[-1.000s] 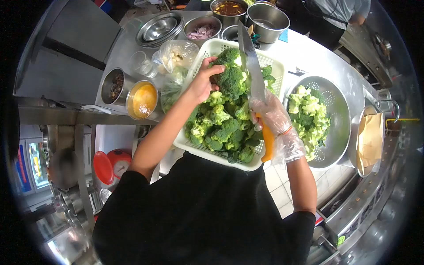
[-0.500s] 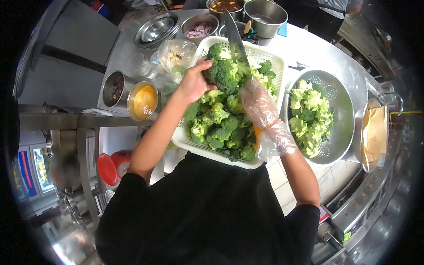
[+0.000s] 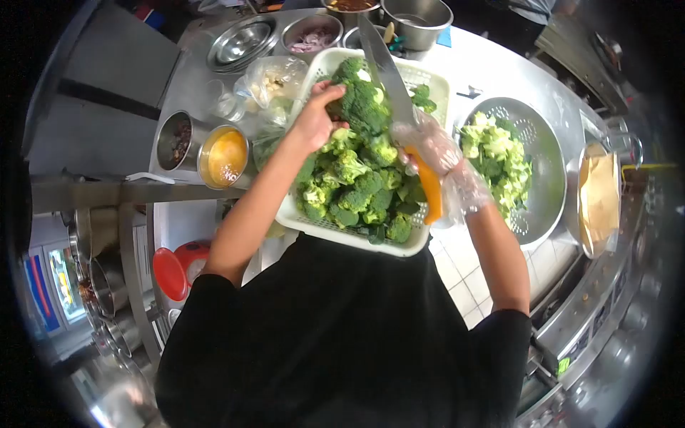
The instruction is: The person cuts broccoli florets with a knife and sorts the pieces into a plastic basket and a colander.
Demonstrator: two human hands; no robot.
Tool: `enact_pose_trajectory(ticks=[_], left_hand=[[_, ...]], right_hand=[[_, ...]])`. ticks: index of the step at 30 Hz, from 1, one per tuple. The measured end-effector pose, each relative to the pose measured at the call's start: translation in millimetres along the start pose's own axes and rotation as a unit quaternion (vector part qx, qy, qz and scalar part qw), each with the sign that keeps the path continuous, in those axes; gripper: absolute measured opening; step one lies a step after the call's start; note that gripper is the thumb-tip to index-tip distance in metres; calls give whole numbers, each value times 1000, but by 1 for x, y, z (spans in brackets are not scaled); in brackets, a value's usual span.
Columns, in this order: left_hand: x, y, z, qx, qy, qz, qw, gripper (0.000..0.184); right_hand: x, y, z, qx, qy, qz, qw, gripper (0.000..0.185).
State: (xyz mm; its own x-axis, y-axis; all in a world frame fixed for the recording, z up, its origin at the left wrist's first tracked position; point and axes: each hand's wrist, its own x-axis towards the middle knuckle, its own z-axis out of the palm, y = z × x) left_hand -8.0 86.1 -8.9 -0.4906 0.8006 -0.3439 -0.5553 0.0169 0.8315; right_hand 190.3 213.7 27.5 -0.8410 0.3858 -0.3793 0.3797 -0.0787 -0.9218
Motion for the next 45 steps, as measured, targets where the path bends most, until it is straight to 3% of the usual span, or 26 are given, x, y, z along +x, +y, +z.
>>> enact_pose_trajectory(ticks=[4,6,7,9,11,13,14,15,16,17,19,23,25,27,28,29,30,31,33,35,37,39,40,43,44,45], left_hand=[[9,-4,-8,-12,-15,-16,1000,66],[9,-6,-11,-18,-21,-17,999,67],[8,-8,-8,-11,-13,-6,1000,68],[3,-5,-4,-5,-3,15,1000,69],[-6,-1,-1,-5,7,34,999,52],[-17,7,1,-2,-2,55,998,62],[-22,9,2,31,-11,121,992,68],[-26,10,2,65,-19,184,981,74],[-28,14,2,68,-17,186,980,74],[-31,18,1,109,-16,240,964,76],[-36,26,0,189,-11,344,920,81],[-51,36,1,248,-19,386,888,85],[-58,36,7,250,-30,410,876,82],[-61,41,10,492,62,519,697,79],[-57,34,8,435,28,505,745,78],[-55,32,7,436,31,501,747,78],[-53,32,5,506,51,509,694,78],[-49,33,3,573,73,514,634,78],[-41,40,-5,555,104,526,635,76],[-34,49,-26,292,51,403,866,74],[-40,57,-42,15,-25,266,964,73],[-40,48,-64,-216,-127,137,958,68],[-40,42,-62,-306,-123,112,937,63],[-56,23,-40,-434,-80,55,896,63],[-51,12,-40,-389,-198,82,896,64],[-44,-8,-49,-400,-144,56,903,61]], right_hand=[[3,9,0,42,-3,-42,998,21],[-1,3,5,196,-35,-3,980,22],[-2,-4,9,194,-38,-6,980,22],[-5,-18,16,60,-16,-10,998,26],[-11,-21,14,-5,27,-21,999,33],[-19,-25,9,-133,114,-31,984,36],[-18,-20,5,-237,127,-118,956,37],[-21,-19,6,-236,124,-121,956,37],[-25,-18,7,-367,168,-227,886,36],[-32,-15,10,-485,208,-323,785,34],[-57,-42,36,-463,230,-321,793,25],[-65,-53,60,-324,294,-342,832,29],[-51,-27,59,-388,255,-357,811,29],[-41,-17,60,-418,257,-392,778,29],[-50,-24,58,-275,205,-257,903,30],[-56,-28,58,-79,141,-158,974,30],[-62,-31,58,125,121,-45,984,31],[-67,-40,52,-15,126,-35,991,26],[-72,-34,45,-11,164,-48,985,27],[-79,-25,39,-33,201,-63,977,25],[-88,-28,44,-43,232,-125,964,22],[-94,-25,47,-35,215,-96,971,21],[-94,-23,52,-38,229,-115,966,22],[-92,-3,64,-189,246,-200,929,25],[-89,4,67,-257,255,-234,902,27],[-90,-4,79,-157,246,-215,932,27]])
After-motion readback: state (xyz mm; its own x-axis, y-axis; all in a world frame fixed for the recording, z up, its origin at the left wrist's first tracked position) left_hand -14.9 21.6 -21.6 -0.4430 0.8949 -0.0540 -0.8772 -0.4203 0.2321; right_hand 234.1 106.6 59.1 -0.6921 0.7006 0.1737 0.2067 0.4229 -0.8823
